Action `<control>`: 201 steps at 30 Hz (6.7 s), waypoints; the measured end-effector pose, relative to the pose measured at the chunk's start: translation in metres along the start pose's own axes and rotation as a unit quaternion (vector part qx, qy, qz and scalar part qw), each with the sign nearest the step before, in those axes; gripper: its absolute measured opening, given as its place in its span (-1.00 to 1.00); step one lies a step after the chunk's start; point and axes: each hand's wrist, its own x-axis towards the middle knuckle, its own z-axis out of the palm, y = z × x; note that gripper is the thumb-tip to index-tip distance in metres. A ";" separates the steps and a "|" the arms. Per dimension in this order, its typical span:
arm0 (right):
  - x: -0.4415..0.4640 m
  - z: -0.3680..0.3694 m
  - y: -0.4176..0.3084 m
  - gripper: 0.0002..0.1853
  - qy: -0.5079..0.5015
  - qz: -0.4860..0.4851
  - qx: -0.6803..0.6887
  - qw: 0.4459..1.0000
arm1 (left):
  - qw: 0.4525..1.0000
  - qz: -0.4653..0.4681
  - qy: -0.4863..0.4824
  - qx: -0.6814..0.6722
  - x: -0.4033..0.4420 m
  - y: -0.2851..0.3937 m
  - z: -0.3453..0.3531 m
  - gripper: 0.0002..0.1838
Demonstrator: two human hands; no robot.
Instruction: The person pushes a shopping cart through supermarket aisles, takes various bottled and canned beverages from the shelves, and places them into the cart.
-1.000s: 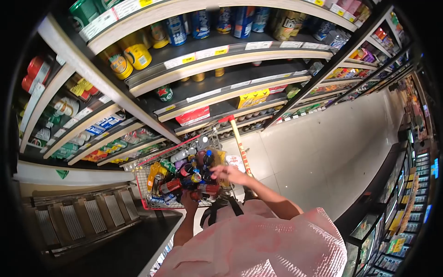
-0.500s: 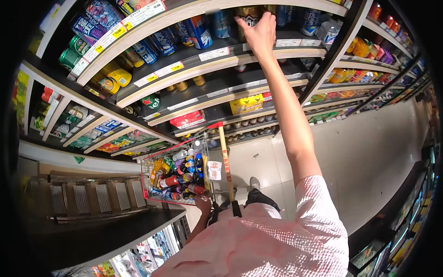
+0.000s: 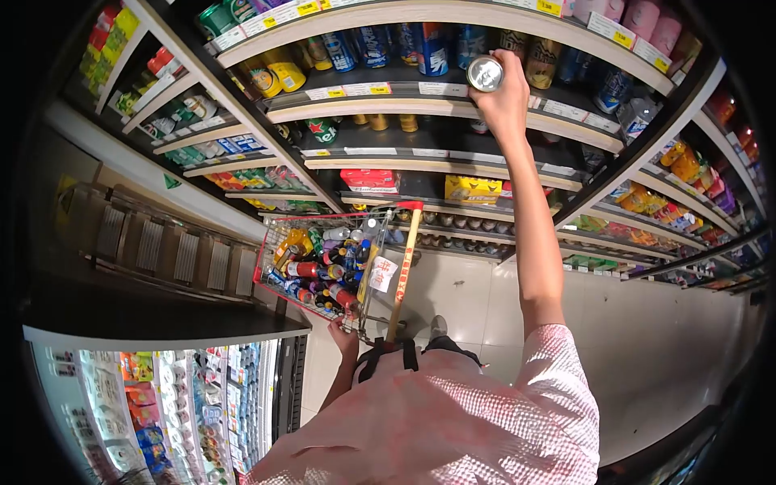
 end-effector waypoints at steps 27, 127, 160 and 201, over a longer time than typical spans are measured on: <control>-0.547 0.177 -0.170 -0.55 -0.593 0.348 -0.042 0.725 | 0.966 0.090 -0.220 0.105 0.082 0.036 -0.095 -0.40; -0.376 0.131 -0.207 -0.64 -0.554 0.174 0.023 0.814 | 0.970 0.175 -0.147 0.077 0.094 0.116 -0.044 -0.38; -0.575 0.211 -0.182 -0.38 -0.543 0.025 -0.108 0.832 | 0.855 0.156 -0.477 0.129 0.239 -0.095 -0.013 -0.18; 0.122 -0.212 0.395 -0.30 -0.135 0.203 -0.256 0.935 | 0.927 -0.182 0.088 -0.315 -0.008 -0.011 -0.012 -0.54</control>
